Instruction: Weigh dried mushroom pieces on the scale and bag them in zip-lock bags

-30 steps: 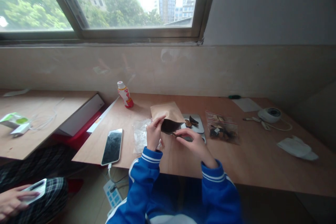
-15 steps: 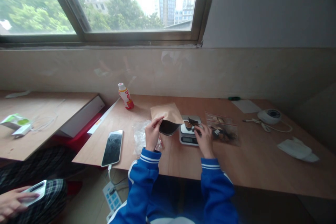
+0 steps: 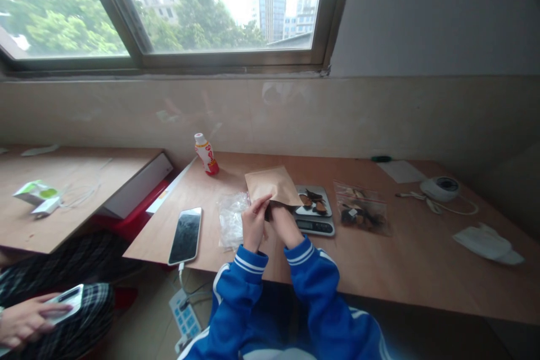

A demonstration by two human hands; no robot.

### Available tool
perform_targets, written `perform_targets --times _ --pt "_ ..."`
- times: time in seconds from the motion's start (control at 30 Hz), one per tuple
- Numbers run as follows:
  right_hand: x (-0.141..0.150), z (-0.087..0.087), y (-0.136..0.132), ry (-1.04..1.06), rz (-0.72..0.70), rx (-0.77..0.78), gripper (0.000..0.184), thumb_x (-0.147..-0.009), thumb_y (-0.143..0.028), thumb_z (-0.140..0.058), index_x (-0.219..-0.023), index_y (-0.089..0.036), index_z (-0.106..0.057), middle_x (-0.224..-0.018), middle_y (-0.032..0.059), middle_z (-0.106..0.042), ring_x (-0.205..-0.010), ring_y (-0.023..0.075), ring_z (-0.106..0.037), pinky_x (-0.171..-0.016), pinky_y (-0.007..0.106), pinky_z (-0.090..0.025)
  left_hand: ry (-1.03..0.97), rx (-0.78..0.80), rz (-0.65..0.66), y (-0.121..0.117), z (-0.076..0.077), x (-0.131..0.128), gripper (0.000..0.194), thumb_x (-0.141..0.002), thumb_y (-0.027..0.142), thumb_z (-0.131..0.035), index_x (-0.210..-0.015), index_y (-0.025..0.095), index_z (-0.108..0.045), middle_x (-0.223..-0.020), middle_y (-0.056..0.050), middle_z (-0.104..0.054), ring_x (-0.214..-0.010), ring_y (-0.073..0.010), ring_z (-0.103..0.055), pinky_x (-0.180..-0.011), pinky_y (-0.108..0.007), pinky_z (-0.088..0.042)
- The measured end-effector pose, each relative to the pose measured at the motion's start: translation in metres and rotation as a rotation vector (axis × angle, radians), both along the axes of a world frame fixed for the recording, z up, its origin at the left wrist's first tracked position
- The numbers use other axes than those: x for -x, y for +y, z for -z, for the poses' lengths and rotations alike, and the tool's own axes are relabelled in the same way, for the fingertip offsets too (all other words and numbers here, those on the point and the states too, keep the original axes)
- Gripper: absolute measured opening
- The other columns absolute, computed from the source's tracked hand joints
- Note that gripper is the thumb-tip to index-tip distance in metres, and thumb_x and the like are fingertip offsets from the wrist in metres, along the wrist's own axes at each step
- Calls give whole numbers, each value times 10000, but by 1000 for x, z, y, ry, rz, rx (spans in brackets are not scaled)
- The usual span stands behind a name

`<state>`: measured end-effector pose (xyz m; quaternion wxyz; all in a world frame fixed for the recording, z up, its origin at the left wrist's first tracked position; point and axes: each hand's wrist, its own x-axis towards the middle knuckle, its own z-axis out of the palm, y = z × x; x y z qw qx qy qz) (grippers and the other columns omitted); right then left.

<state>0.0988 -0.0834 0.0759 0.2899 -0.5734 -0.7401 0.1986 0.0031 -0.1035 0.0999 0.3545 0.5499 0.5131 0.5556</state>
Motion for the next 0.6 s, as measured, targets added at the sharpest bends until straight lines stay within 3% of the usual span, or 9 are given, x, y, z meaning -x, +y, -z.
perform_targets --times 0.17,0.43,0.6 --pt "10 16 29 -32 5 37 265 -835 -73 -492 -1029 -107 -669 -992 155 -705 -991 278 -638 -967 410 -447 -3 -4 -14 -5 -2 0 239 -851 268 -544 -992 219 -731 -1043 -25 -733 -1003 -207 -654 -864 -298 -492" --pt "6 27 15 -63 53 83 311 -864 -105 -458 -1108 -40 -639 -1041 219 -681 -985 340 -644 -917 473 -463 2 4 -1 -5 2 -2 238 -847 270 -550 -996 220 -729 -1035 -22 -736 -985 -203 -660 -847 -287 -491" --pt "2 15 8 -22 25 69 299 -864 -138 -480 -1115 -109 -639 -1037 161 -688 -989 283 -641 -901 398 -481 -3 25 -2 -5 0 -2 234 -846 268 -549 -990 225 -728 -1030 -19 -735 -973 -197 -661 -840 -281 -495"
